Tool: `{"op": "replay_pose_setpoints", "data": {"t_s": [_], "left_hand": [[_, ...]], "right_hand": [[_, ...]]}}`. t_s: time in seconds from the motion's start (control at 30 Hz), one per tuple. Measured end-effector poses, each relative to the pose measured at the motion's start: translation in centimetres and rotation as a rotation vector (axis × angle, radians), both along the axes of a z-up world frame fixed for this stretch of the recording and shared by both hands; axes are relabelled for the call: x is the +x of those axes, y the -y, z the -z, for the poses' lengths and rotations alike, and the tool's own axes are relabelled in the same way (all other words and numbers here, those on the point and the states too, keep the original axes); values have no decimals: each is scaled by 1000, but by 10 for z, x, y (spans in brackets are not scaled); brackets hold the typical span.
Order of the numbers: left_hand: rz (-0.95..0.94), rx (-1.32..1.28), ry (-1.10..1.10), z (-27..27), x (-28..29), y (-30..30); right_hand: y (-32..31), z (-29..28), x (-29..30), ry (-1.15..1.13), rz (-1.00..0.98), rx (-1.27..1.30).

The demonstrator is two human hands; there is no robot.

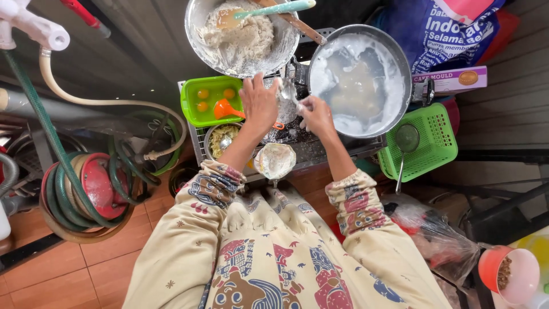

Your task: A person is manually preparing filled pastries by portioning dough, adding an egg yolk filling with a spoon, and rolling them into balls.

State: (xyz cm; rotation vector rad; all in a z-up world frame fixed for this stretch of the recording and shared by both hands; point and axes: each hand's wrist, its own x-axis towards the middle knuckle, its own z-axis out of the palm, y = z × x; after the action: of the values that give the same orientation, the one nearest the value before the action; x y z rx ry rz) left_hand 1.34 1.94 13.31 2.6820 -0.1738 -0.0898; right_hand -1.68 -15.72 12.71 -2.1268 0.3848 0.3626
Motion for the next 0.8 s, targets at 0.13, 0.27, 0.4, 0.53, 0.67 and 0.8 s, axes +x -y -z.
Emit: {"op": "replay_pose_setpoints", "data": {"t_s": [0.13, 0.27, 0.4, 0.53, 0.67, 0.8], "left_hand": [[-61, -53, 104, -20, 17, -7], [-192, -154, 280, -12, 28, -18], [-280, -297, 292, -16, 19, -40], [-354, -339, 267, 0, 7, -60], [-417, -400, 287, 18, -5, -80], [-486, -375, 200, 43, -19, -96]], "right_hand": [[-10, -23, 42, 96, -53, 24], [-26, -37, 87, 112, -32, -62], [-21, 19, 137, 277, -236, -357], [-36, 29, 146, 227, -314, -435], [-44, 42, 157, 299, -356, -576], [-47, 47, 159, 416, -386, -628]]}}
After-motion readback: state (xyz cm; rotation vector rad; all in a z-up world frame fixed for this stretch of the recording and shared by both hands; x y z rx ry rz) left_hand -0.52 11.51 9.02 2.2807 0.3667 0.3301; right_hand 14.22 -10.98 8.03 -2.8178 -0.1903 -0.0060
